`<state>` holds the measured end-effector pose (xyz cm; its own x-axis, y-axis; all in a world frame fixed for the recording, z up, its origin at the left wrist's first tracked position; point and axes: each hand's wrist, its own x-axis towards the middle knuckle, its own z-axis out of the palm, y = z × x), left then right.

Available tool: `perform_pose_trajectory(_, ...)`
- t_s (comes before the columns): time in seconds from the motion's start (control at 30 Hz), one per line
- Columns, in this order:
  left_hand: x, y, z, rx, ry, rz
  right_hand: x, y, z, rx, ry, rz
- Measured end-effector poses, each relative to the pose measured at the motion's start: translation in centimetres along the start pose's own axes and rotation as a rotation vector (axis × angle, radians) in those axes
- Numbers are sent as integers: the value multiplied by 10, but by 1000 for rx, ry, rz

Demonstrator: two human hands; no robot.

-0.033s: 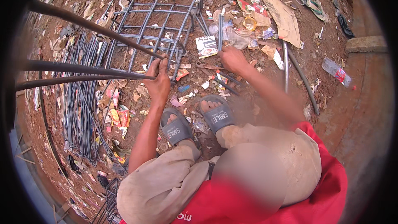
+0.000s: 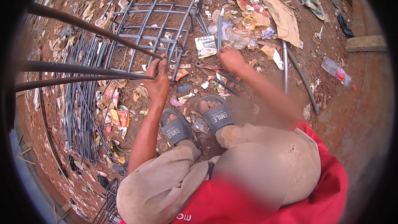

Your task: The person assembles a rebar cage by hand, using wire and pliers to secure metal rods together. They move a small metal cage into position and twist wire around the joints to secure the structure.

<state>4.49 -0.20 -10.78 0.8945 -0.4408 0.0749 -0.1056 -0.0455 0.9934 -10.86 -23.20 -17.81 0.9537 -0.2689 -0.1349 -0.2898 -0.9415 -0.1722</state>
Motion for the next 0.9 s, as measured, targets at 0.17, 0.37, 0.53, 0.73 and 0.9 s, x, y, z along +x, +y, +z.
perform_pose_trajectory(0.17,-1,7,1,39,-25,-62,-1,15,19,-30,3,61)
perform_pose_trajectory(0.37,-2,7,-7,74,-50,-60,-17,-7,-21,702,148,544)
perform_pose_trajectory(0.53,-3,12,-4,90,-58,-32,-3,-48,-43,1050,264,628)
perform_pose_trajectory(0.73,-1,14,-2,79,-79,2,19,-84,-38,1420,95,662)
perform_pose_trajectory(0.9,-2,17,-1,10,-62,-41,34,-112,-32,889,334,276)
